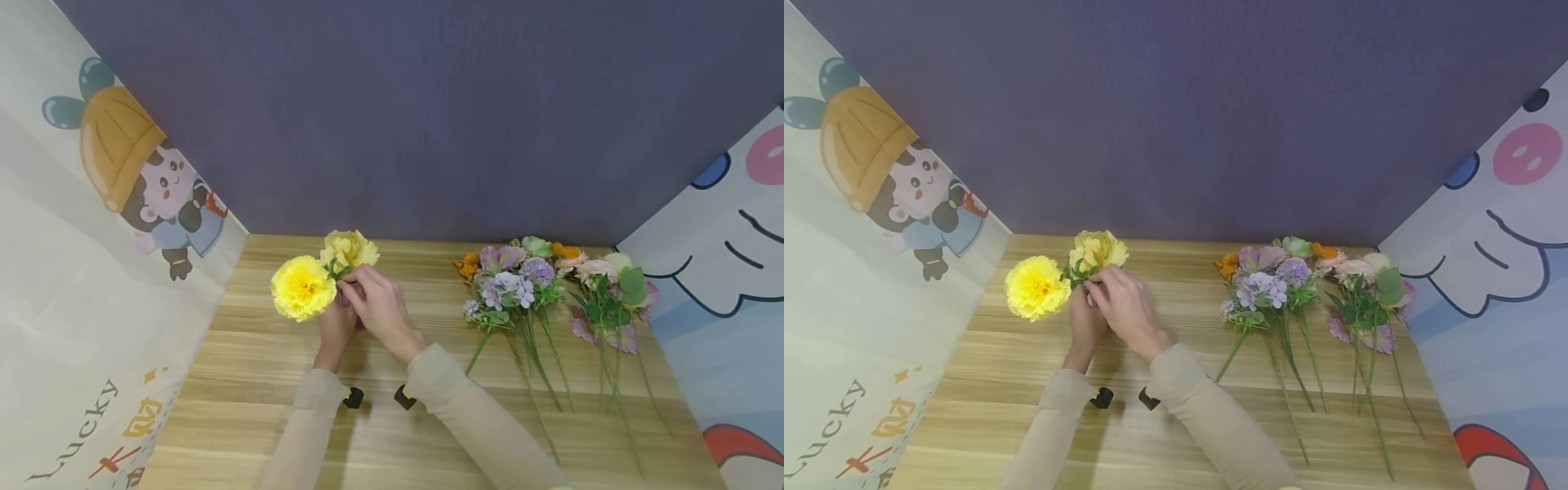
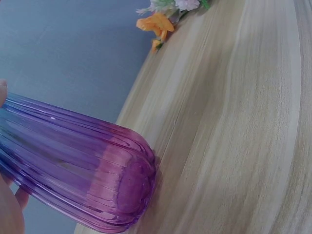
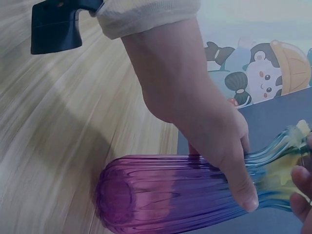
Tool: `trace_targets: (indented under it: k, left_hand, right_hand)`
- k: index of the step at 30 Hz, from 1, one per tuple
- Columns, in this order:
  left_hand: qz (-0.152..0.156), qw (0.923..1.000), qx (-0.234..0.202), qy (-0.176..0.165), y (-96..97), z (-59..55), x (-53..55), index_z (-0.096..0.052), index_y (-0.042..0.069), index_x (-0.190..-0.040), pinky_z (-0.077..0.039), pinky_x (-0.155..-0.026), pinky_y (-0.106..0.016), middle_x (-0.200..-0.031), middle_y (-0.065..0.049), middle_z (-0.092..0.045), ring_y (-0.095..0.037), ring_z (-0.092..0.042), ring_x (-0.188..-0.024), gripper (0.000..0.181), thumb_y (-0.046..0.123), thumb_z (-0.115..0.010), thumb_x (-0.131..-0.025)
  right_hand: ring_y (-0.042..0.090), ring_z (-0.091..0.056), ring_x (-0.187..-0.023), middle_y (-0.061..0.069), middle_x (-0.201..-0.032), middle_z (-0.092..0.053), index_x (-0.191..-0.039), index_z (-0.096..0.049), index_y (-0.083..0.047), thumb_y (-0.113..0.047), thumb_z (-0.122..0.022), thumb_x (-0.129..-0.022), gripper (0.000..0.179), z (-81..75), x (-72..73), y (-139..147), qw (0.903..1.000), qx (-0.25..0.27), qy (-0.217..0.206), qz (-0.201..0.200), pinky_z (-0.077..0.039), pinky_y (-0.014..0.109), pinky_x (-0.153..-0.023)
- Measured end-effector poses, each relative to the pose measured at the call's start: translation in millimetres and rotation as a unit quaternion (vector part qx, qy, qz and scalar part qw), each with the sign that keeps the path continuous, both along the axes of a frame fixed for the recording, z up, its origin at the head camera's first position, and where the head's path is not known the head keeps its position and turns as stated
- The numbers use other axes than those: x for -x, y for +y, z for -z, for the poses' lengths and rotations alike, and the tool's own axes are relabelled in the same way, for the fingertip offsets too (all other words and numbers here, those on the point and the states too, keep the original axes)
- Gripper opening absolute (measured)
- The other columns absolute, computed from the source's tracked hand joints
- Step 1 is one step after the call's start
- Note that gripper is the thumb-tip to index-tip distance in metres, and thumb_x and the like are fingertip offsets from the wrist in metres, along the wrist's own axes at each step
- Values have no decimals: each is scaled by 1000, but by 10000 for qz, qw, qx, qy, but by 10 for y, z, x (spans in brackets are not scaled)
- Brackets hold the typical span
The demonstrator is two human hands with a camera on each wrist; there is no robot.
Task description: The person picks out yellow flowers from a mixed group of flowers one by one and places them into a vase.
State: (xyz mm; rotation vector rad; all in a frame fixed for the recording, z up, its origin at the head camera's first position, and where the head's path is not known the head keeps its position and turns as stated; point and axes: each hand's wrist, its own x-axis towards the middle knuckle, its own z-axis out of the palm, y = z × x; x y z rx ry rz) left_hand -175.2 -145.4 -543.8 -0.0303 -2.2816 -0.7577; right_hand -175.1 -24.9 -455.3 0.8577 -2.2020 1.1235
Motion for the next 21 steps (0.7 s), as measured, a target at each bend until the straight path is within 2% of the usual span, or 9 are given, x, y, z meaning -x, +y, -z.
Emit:
trace_targets:
  k: [2, 4, 8, 9, 12, 15, 21]
  left_hand:
    - [118, 9991, -398, 14, 12, -1, -14, -61, -14, -100, -57, -74, -58, -87, -27, -64, -45, -66, -82, 23, -1, -74, -85]
    - [133, 9982, -590, -56, 12, 7, -22, -61, -13, -101, -57, -71, -59, -86, -27, -65, -45, -67, -79, 24, 0, -74, -86]
    - [181, 9940, -1051, -239, 8, 15, -31, -62, -12, -106, -57, -75, -61, -91, -29, -68, -48, -68, -84, 26, 2, -73, -87]
    - [159, 9934, -1104, -270, 7, 12, -28, -61, -11, -107, -57, -76, -62, -92, -29, -68, -49, -68, -85, 26, 3, -72, -88]
    - [114, 9934, -1100, -318, 17, 5, -42, -62, -10, -106, -56, -69, -63, -88, -29, -69, -51, -68, -79, 26, 6, -71, -88]
    - [136, 9936, -1096, -246, 16, 11, -34, -61, -11, -107, -55, -67, -64, -86, -31, -69, -52, -68, -77, 29, 7, -71, -87]
    - [339, 9901, -1347, -195, -4, 22, 1, -59, -13, -108, -57, -73, -61, -91, -30, -68, -49, -68, -84, 30, 10, -69, -92]
  right_hand:
    - [13, -71, -80, -1, -95, -74, -98, -75, -11, -18, -73, -98, 8, -9, -7, -12, 10000, -51, -11, 77, -60, 27, -70]
    - [13, -73, -82, 0, -97, -75, -98, -76, -11, -19, -74, -97, 8, -16, -13, -24, 9999, -105, -44, 131, -61, 27, -71]
    - [14, -74, -84, -1, -98, -75, -98, -77, -12, -20, -74, -97, 9, -25, -22, -44, 9995, -200, -108, 223, -62, 27, -71]
    - [14, -74, -84, -1, -98, -75, -98, -78, -12, -20, -74, -97, 9, -26, -24, -48, 9994, -221, -125, 240, -62, 27, -70]
    - [14, -75, -83, -1, -98, -76, -97, -78, -12, -20, -74, -97, 9, -26, -25, -61, 9992, -253, -150, 273, -61, 27, -68]
    - [15, -75, -83, -1, -98, -76, -97, -78, -11, -20, -74, -97, 10, -27, -25, -71, 9991, -270, -169, 284, -61, 26, -67]
    - [15, -76, -86, -1, -100, -77, -101, -79, -12, -21, -73, -98, 12, -21, -30, -90, 9988, -332, -221, 300, -62, 29, -70]
